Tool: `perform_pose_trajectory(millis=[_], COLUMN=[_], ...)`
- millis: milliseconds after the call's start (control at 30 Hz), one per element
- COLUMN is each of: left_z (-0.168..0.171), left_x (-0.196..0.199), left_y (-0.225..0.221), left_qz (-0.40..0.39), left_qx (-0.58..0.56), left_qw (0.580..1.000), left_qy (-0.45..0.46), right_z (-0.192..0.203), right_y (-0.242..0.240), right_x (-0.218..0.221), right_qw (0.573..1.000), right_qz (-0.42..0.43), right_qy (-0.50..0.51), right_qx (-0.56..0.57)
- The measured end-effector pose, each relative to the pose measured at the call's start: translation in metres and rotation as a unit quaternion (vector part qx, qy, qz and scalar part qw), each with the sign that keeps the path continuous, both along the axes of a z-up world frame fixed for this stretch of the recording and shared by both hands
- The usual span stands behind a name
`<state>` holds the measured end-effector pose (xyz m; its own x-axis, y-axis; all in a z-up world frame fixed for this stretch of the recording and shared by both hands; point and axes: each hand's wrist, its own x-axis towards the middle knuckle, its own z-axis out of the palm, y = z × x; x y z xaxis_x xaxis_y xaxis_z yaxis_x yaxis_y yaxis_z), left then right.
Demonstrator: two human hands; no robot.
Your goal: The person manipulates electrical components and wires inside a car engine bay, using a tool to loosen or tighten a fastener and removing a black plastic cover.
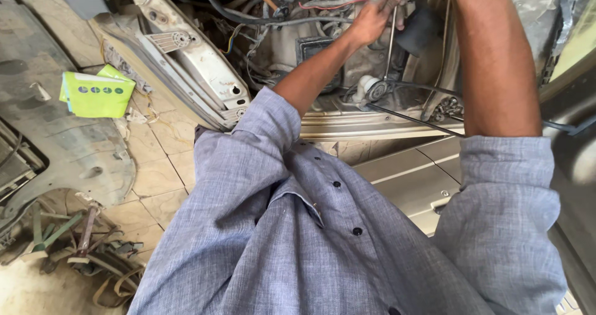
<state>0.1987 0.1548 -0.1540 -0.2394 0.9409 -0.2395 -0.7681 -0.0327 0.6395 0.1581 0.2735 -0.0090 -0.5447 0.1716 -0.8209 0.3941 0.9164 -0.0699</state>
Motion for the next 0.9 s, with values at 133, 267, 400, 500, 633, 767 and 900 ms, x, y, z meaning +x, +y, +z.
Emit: perform_pose_trajectory(millis=[133,267,400,500,633,767,900], left_z=[0.03,0.052,0.044,0.032,0.026,0.017,0.022], left_x=[-0.008,-0.006,0.001,-0.004,0.022,0.038,0.003], left_y=[-0.002,-0.005,-0.006,-0.006,0.0,0.007,0.002], left_qz=[-0.041,0.049,-0.008,0.031,-0.017,0.101,0.01], left_qx=[-0.046,-0.156,-0.218,-0.165,-0.221,-0.163,-0.102], left_qw=[0.997,0.959,0.948,0.936,0.915,0.917,0.985], left_qy=[0.052,0.231,0.234,0.309,0.336,0.35,0.138], right_z=[-0.004,-0.009,-0.007,-0.013,-0.025,-0.019,-0.023], right_y=[-0.001,0.003,0.0,0.008,0.005,0.004,0.005], right_x=[0.002,0.005,0.023,0.008,-0.006,0.009,0.006], right_qw=[1.0,1.0,1.0,0.999,0.999,1.0,1.0], right_qz=[-0.001,-0.006,-0.016,-0.007,0.004,-0.01,0.0], right_qy=[0.01,0.019,0.012,0.023,0.029,0.015,0.014], right_qx=[0.002,0.013,0.024,0.03,0.023,0.025,0.02])
